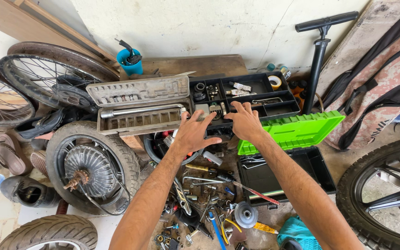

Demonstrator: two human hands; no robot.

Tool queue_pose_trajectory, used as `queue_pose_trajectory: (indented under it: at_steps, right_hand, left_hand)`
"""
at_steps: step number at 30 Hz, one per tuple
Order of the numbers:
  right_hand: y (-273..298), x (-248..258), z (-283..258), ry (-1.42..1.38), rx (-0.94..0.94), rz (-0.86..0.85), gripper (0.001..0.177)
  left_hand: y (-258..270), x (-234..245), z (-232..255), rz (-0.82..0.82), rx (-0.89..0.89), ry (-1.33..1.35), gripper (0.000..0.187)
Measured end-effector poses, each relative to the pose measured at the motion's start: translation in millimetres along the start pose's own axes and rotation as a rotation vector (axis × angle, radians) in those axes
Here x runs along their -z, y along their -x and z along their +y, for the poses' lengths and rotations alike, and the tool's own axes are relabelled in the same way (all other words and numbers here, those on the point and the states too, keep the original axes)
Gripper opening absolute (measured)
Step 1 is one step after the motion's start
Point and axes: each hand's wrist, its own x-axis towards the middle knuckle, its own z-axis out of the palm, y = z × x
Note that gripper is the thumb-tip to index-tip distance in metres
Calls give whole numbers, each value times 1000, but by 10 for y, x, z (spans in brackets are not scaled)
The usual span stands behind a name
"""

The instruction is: The person cleans and reassembles a mechanical socket component by hand using a brush, a rag, and various small metal pieces on a cluttered workshop floor.

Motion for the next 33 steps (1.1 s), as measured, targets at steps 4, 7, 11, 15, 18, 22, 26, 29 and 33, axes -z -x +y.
queue_pose_trajectory:
  at_steps: [4,7,11,15,18,22,26,29,33]
  right_hand:
    - [41,-12,-14,-45,52,107,33]
    - [40,-34,-43,-55,97,195,25]
    - [-2,-88,-112,-39,131,217,22]
    - [-45,-149,-144,-30,126,225,21]
    - [-85,-191,-152,-38,92,185,20]
    - [-114,-213,-134,-38,118,220,21]
    - [-142,-205,-127,-43,105,215,21]
    - [-137,-206,-126,-53,96,211,20]
    - [-148,-236,-89,-86,98,237,20]
  left_hand:
    - [-12,-143,-230,200,-102,165,51]
    - [-57,-139,-398,257,-66,35,33]
    - [-123,37,-462,221,-56,-41,48]
    - [-256,141,-340,147,-40,-94,58]
    - [-341,150,-260,60,-24,-134,57]
    - [-359,102,-284,73,12,-10,52]
    - [-437,20,-288,52,42,-27,50]
    - [-447,-30,-274,64,62,-44,47]
    - [-472,-77,-250,111,81,-44,47]
